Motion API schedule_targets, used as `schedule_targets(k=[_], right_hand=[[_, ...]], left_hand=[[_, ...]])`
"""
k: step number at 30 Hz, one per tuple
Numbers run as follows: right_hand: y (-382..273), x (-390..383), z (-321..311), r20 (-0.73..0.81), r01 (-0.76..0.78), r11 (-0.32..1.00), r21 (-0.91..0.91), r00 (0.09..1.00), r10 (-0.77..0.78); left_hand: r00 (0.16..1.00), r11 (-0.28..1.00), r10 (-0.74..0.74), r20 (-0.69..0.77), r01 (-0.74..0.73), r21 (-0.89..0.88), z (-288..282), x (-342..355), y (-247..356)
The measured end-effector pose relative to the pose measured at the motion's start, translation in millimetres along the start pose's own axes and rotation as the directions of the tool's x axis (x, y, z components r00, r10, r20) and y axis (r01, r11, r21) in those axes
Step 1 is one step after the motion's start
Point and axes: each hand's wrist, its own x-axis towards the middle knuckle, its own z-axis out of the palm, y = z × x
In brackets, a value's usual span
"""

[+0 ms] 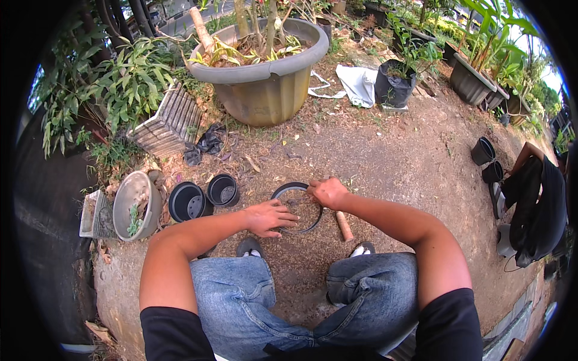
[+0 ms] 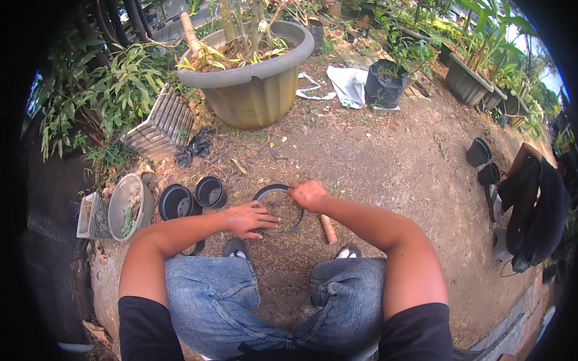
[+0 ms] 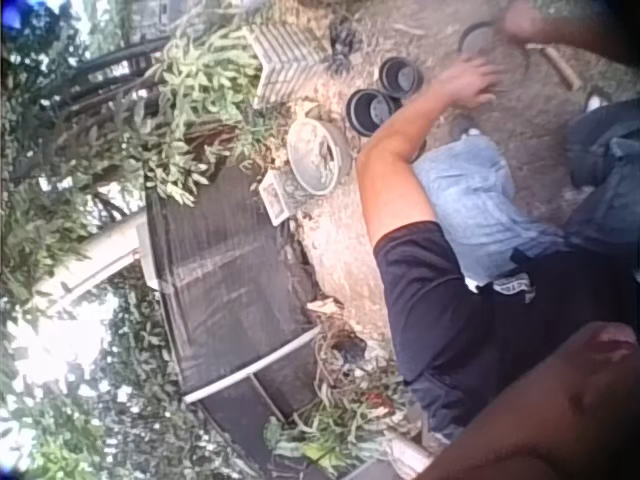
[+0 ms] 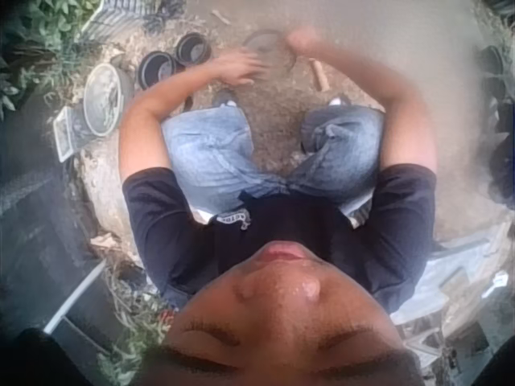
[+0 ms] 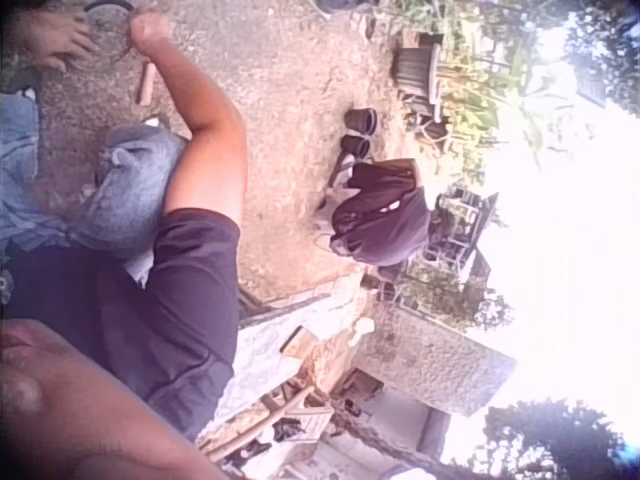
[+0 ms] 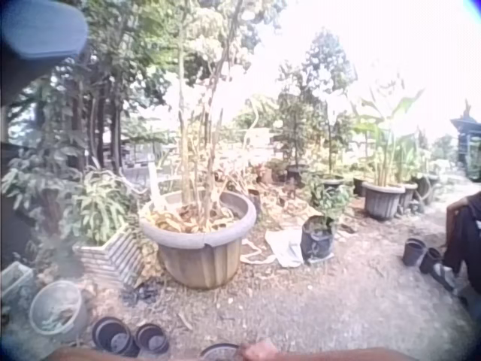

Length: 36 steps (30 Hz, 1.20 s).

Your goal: The person sits on the ground and uses a hammer to repeatedly strike a black circular tire rim. They rotate the rim by hand between strikes to work on different sections of the edge.

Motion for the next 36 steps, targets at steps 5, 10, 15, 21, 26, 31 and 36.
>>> schedule_targets(k=[5, 10, 15, 21, 26, 31, 36], right_hand=[[14, -2, -3, 0.073, -0.046, 0.998, 0.039, 0.996, 0.043], [5, -6, -5, 0.176, 0.033, 0.999, -0.007, 0.984, -0.031], [1, -6, 11, 0.206, -0.005, 0.998, -0.059, 0.978, 0.017], [-4, 1, 18, 0.211, -0.061, 0.989, -0.134, 0.973, 0.089], [5, 4, 10, 0.097, -0.193, 0.975, -0.109, 0.974, 0.204], [12, 1, 2, 0.074, -0.226, 0.971, -0.083, 0.97, 0.232], [21, -3, -3, 0.059, -0.3, 0.952, -0.056, 0.951, 0.303]], left_hand=[[1.0, 1.0, -0.019, -0.008, 0.019, 0.006, 5, 22, 17], [0.993, 0.994, -0.103, 0.065, 0.1, 0.042, 4, 14, 12], [0.988, 0.992, -0.109, 0.11, 0.1, 0.079, 5, 8, 2], [0.987, 0.992, -0.111, 0.117, 0.103, 0.068, 7, 7, 2], [0.987, 0.99, -0.124, 0.106, 0.116, 0.076, 6, 7, 5], [0.985, 0.989, -0.138, 0.102, 0.132, 0.07, 4, 11, 10], [0.985, 0.99, -0.139, 0.106, 0.134, 0.051, 2, 15, 8]])
